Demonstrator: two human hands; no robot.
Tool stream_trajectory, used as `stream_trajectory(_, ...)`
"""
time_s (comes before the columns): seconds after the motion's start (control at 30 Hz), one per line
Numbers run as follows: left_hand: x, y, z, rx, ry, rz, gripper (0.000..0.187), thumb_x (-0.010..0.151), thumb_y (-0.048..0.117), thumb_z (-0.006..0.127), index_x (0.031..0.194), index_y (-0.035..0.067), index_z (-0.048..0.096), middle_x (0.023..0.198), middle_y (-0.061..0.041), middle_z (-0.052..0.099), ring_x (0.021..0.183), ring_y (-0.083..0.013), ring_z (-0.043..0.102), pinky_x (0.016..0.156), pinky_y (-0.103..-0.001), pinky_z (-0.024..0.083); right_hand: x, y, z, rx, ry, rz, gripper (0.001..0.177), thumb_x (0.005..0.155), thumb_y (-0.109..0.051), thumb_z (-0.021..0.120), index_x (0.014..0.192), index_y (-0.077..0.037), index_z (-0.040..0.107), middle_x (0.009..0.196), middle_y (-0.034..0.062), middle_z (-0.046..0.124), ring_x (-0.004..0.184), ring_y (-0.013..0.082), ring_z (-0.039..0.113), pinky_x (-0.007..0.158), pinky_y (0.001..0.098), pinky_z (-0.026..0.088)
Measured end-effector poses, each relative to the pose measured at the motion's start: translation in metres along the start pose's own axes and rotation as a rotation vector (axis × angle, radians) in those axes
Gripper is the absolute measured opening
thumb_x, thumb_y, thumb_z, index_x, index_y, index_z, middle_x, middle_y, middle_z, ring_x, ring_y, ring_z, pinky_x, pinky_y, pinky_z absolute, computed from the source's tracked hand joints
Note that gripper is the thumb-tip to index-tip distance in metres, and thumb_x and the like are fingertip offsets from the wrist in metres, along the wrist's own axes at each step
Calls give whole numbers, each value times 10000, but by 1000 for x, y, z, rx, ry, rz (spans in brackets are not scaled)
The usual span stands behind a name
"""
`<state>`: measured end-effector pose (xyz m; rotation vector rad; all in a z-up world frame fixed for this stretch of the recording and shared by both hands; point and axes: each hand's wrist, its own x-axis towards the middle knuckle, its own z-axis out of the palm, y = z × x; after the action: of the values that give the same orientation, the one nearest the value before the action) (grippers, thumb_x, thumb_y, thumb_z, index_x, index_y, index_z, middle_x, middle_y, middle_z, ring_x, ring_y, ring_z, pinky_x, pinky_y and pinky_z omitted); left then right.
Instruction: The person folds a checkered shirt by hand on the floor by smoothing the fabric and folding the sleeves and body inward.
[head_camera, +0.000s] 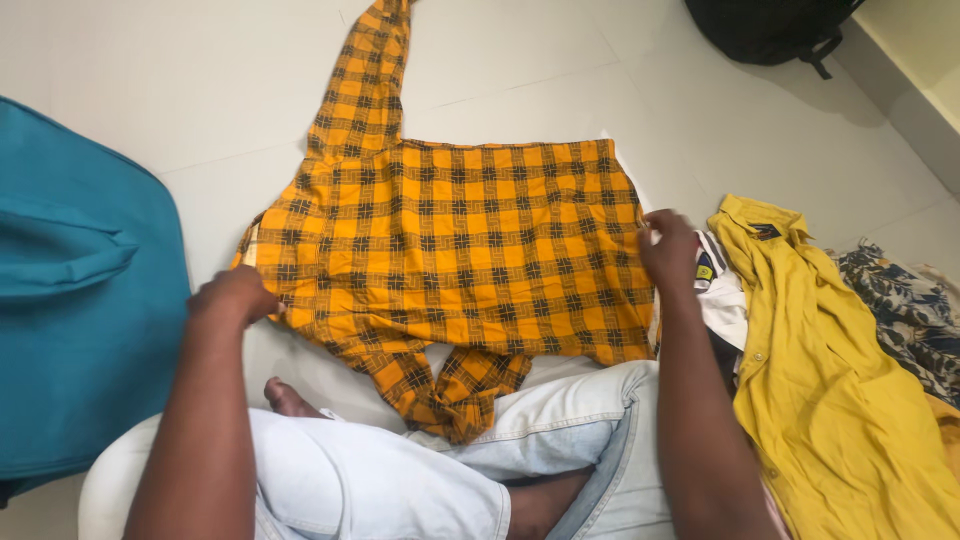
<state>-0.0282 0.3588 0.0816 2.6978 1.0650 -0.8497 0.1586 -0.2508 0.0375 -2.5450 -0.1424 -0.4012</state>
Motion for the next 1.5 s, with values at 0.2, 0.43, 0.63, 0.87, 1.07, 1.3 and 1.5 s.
stream_trajectory(0.2, -10, 48, 60, 113, -501, 40, 167, 939, 255, 678, 988, 309, 829, 816, -24, 813, 692, -165, 760, 717, -347, 629, -84, -89, -9, -272, -872, -12, 380, 781, -326, 797, 1125, -181, 730, 1114, 55, 759, 1060, 270, 713, 885, 415, 555)
stream_trajectory(0.43, -22, 70, 103, -5, -428, 15, 641, 994, 627, 591, 953, -3, 703, 771, -107, 733, 574, -198, 693, 605, -325, 557, -127, -116, 13, -512, -811, -268, 458, 751, -318, 813, 1147, -170, 637, 1150, 86, 663, 1116, 303, 628, 836, 490, 543)
stream_trajectory(0.63, 12, 58, 115, -358, -620, -66, 298, 1010, 247, 592, 1011, -17, 731, 746, -100, 799, 530, -154, 707, 498, -296, 548, -101, -136, -17, -357, -873, -25, 238, 875, -344, 702, 1061, -199, 679, 1033, 82, 736, 994, 298, 695, 860, 453, 538)
stream_trajectory(0.87, -28, 35, 78, -1368, -304, 35, 266, 996, 162, 552, 1191, -16, 584, 1082, -195, 693, 939, -342, 709, 879, -522, 573, -81, -104, -25, -13, -583, 34, 182, 888, -229, 643, 1054, -154, 645, 931, 82, 748, 884, 291, 699, 768, 433, 515)
stream_trajectory(1.07, -29, 49, 99, -1552, -287, 26, 283, 1073, 172, 430, 1284, -10, 482, 1063, -175, 659, 894, -337, 683, 899, -590, 570, -72, -62, -2, 140, -706, 36, 161, 907, -159, 650, 1068, -146, 649, 834, 85, 672, 768, 234, 645, 699, 393, 513)
stream_trajectory(1.3, 0, 44, 145, -1631, -249, 92, 363, 1121, 213, 579, 1327, -62, 462, 988, -122, 488, 763, -223, 506, 904, -567, 611, -70, -53, 14, 347, -702, 55, 179, 1010, -199, 469, 1139, -170, 589, 932, 103, 657, 851, 231, 620, 760, 394, 501)
stream_trajectory(1.5, 14, 43, 150, -1490, -210, -191, 411, 1109, 275, 452, 1456, 65, 384, 1161, -155, 525, 978, -360, 589, 784, -563, 506, -71, -81, -15, 253, -856, 1, 390, 877, -277, 772, 1163, -201, 518, 1152, 133, 551, 1059, 321, 561, 882, 444, 486)
